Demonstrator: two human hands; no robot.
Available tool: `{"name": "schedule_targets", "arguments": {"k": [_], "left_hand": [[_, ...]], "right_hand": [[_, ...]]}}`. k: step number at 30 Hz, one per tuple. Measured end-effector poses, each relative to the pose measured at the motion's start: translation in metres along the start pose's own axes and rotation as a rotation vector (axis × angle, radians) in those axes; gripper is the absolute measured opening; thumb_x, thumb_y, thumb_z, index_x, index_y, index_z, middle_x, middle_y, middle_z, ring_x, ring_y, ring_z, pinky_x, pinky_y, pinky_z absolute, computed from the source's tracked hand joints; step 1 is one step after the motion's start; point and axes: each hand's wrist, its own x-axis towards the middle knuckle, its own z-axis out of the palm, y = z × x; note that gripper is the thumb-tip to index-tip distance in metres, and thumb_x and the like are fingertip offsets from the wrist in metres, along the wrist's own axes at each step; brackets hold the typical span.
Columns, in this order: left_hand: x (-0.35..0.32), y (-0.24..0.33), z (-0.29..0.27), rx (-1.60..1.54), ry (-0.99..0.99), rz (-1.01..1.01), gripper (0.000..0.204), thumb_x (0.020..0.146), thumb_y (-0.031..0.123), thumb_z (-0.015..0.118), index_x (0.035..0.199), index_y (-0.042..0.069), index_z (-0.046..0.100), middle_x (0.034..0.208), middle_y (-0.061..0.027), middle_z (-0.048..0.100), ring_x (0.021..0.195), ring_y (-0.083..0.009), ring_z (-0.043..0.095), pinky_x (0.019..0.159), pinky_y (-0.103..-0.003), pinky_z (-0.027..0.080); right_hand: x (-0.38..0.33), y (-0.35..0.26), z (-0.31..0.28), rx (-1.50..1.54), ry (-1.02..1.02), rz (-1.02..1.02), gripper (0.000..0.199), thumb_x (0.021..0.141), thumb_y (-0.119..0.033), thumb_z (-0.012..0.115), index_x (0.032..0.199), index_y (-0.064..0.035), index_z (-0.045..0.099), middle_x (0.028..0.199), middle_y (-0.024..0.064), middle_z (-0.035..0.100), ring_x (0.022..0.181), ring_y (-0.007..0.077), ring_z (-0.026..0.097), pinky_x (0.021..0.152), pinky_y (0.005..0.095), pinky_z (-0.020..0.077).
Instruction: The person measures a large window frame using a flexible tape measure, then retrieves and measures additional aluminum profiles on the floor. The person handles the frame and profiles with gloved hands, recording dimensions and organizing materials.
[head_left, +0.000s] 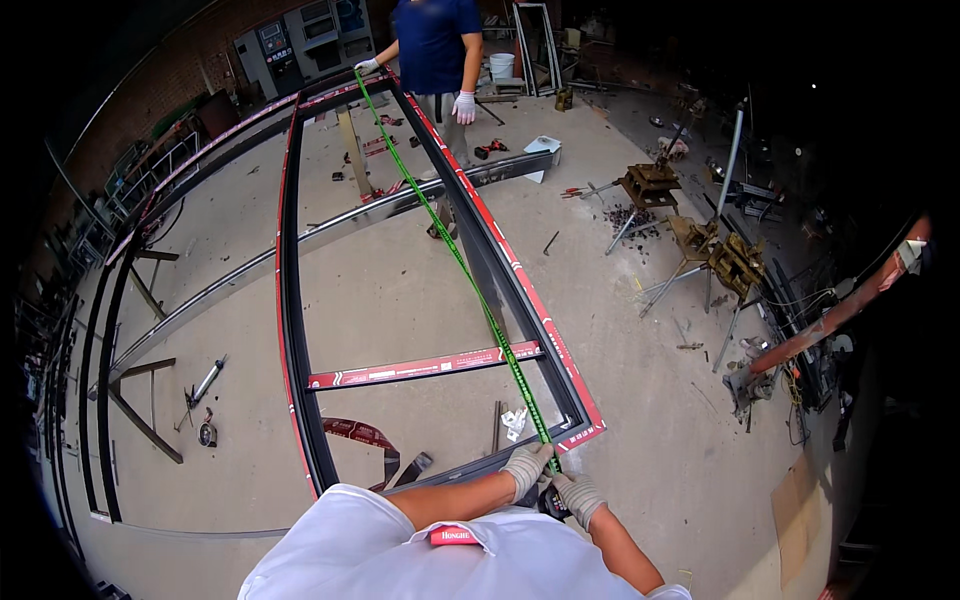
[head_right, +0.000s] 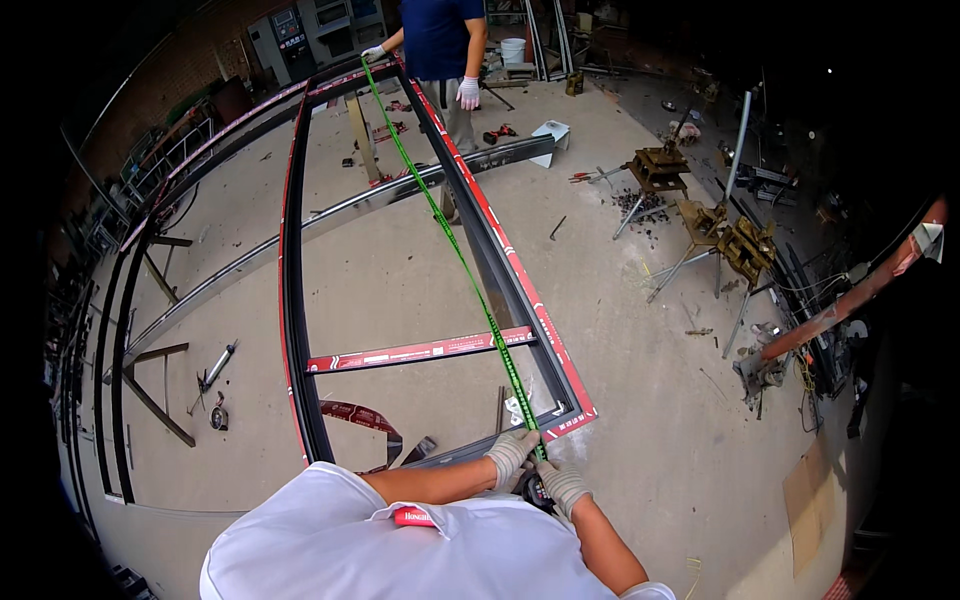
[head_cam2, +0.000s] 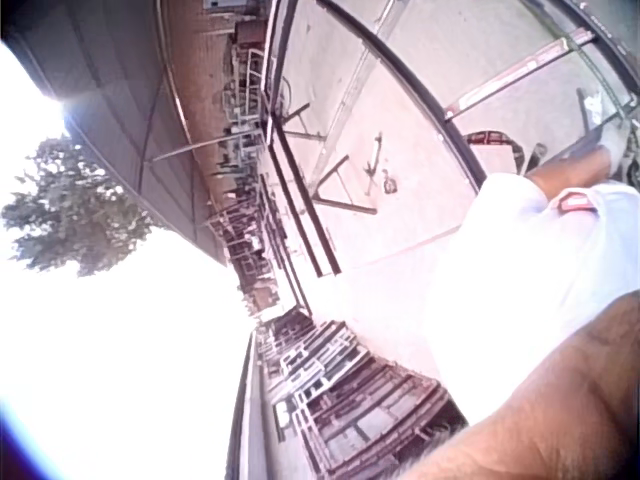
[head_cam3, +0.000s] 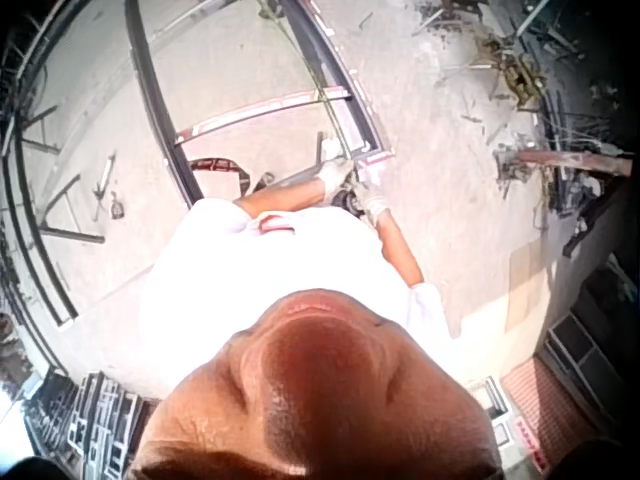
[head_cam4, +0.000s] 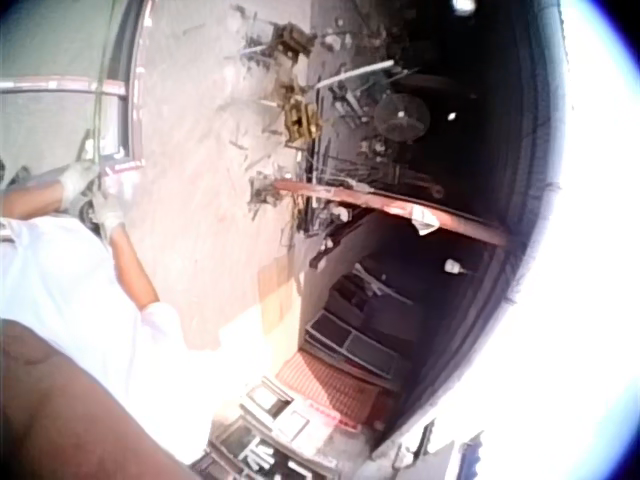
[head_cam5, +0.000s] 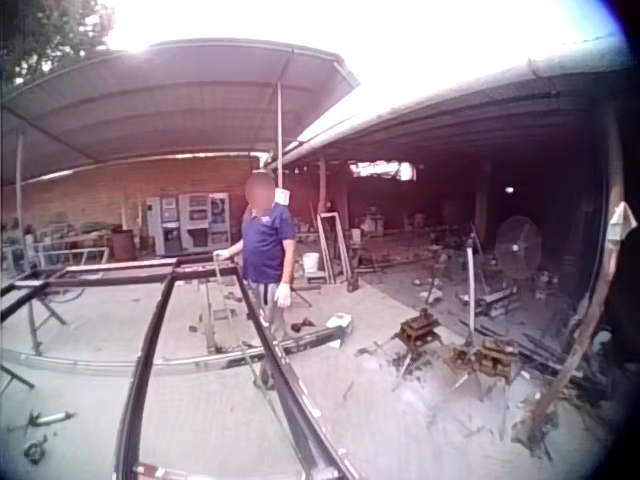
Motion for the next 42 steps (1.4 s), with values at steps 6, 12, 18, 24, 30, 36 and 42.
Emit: {"name": "schedule_targets", "arguments": {"k": [6,12,18,24,30,36,42], "left_hand": [[-0.003,0.001,0.004,-0.079,0.016,-0.060,0.024,0.102,0.031,0.051,0.102,0.010,0.063,0.074,-0.0023,0.057,0.057,-0.0129,0.047,0.053,-0.030,0.042],[-0.004,0.005,0.003,-0.048,0.020,-0.053,0.024,0.102,0.032,0.052,0.102,0.011,0.063,0.073,-0.0020,0.057,0.056,-0.0125,0.047,0.051,-0.031,0.041],[0.007,-0.008,-0.001,0.004,0.019,0.012,0.032,0.102,0.035,0.049,0.103,0.006,0.063,0.074,-0.0072,0.063,0.059,-0.0163,0.059,0.053,-0.032,0.049],[0.008,-0.010,-0.002,-0.032,-0.010,-0.009,0.032,0.103,0.034,0.048,0.105,0.006,0.063,0.077,-0.0077,0.064,0.061,-0.0164,0.060,0.054,-0.032,0.050],[0.003,-0.004,-0.001,-0.030,0.005,-0.021,0.029,0.103,0.034,0.049,0.105,0.008,0.062,0.076,-0.0053,0.061,0.059,-0.0149,0.055,0.053,-0.031,0.047],[-0.004,0.003,0.001,-0.093,0.020,-0.049,0.024,0.102,0.033,0.052,0.101,0.011,0.063,0.073,-0.0008,0.057,0.056,-0.0114,0.046,0.053,-0.030,0.041],[0.006,-0.004,-0.005,0.044,-0.038,0.014,0.036,0.103,0.038,0.048,0.110,0.007,0.064,0.085,-0.0060,0.065,0.067,-0.0156,0.061,0.059,-0.031,0.051]], "right_hand": [[-0.004,-0.005,0.002,0.014,0.034,0.020,0.040,0.093,-0.028,0.058,0.110,0.0059,0.068,0.084,0.0080,0.067,0.069,0.0166,0.061,0.064,0.0322,0.0499],[-0.013,-0.016,0.004,0.030,0.048,0.053,0.041,0.092,-0.029,0.058,0.108,0.0065,0.068,0.084,0.0086,0.067,0.070,0.0171,0.061,0.065,0.0324,0.0501],[-0.005,-0.009,0.003,-0.013,0.055,0.020,0.036,0.091,-0.027,0.058,0.106,0.0044,0.070,0.083,0.0078,0.067,0.068,0.0159,0.060,0.064,0.0319,0.0497],[-0.005,-0.007,0.005,0.065,0.051,0.033,0.034,0.092,-0.025,0.058,0.105,0.0047,0.070,0.081,0.0075,0.067,0.067,0.0151,0.060,0.063,0.0313,0.0495],[-0.001,-0.005,0.005,-0.025,0.027,0.051,0.044,0.093,-0.031,0.054,0.114,0.0060,0.067,0.090,0.0110,0.069,0.078,0.0168,0.061,0.070,0.0319,0.0490],[-0.005,-0.012,0.006,0.004,0.025,0.068,0.047,0.094,-0.034,0.055,0.115,0.0061,0.067,0.089,0.0108,0.068,0.077,0.0165,0.060,0.069,0.0312,0.0483],[-0.002,-0.006,0.005,-0.003,0.029,0.055,0.051,0.095,-0.038,0.057,0.116,0.0070,0.067,0.089,0.0101,0.068,0.077,0.0167,0.059,0.069,0.0312,0.0476]]}}
